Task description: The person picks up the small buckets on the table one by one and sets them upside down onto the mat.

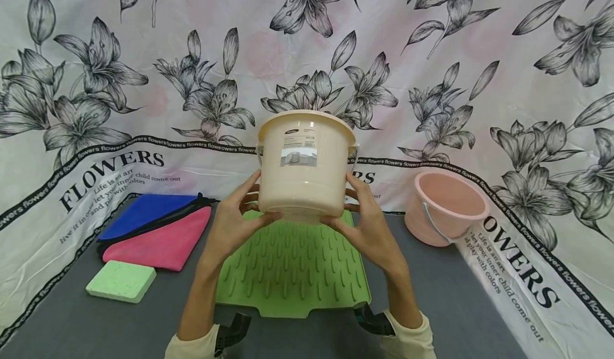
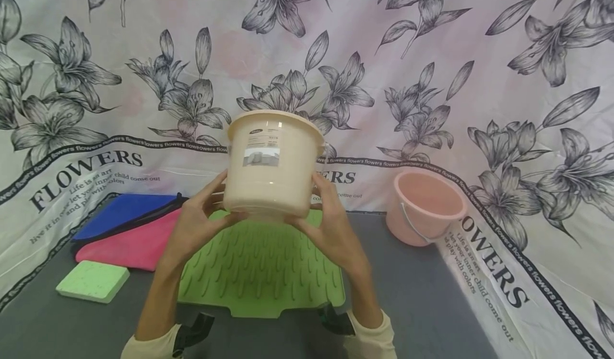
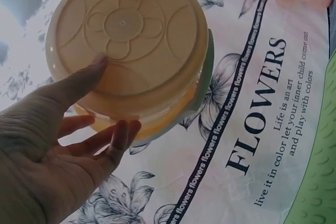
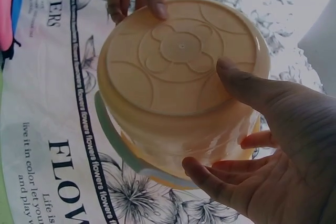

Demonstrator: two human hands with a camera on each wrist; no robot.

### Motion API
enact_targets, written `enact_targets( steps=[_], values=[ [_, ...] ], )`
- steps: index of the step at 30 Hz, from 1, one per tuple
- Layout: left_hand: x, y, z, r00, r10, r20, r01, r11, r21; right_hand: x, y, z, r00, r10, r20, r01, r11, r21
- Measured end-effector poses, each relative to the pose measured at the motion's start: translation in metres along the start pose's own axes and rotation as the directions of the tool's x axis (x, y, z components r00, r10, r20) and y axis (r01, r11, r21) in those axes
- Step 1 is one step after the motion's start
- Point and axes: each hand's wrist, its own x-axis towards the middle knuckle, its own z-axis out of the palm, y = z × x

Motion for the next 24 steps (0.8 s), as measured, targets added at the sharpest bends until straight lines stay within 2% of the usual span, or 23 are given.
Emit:
enact_targets(
  steps=[6,13,20,24],
  values=[
    [0.000,0.003,0.002,1.000,0.023,-0.014,-0.023,1.000,0.004,-0.001,0.000,-0.001,1.000,0.028,-0.006,-0.028,1.000,0.008],
    [-0.003,0.003,0.002,1.000,-0.004,-0.030,0.003,1.000,-0.024,-0.001,-0.002,0.001,0.998,0.059,0.002,-0.059,0.998,0.031],
    [-0.003,0.008,0.005,0.994,0.026,-0.102,-0.037,0.994,-0.105,0.001,-0.003,0.003,0.999,0.051,-0.011,-0.050,0.998,0.040],
    [-0.003,0.012,0.007,0.992,0.034,-0.121,-0.048,0.992,-0.114,0.002,-0.003,0.006,0.999,0.043,-0.012,-0.042,0.999,0.023]
  ],
)
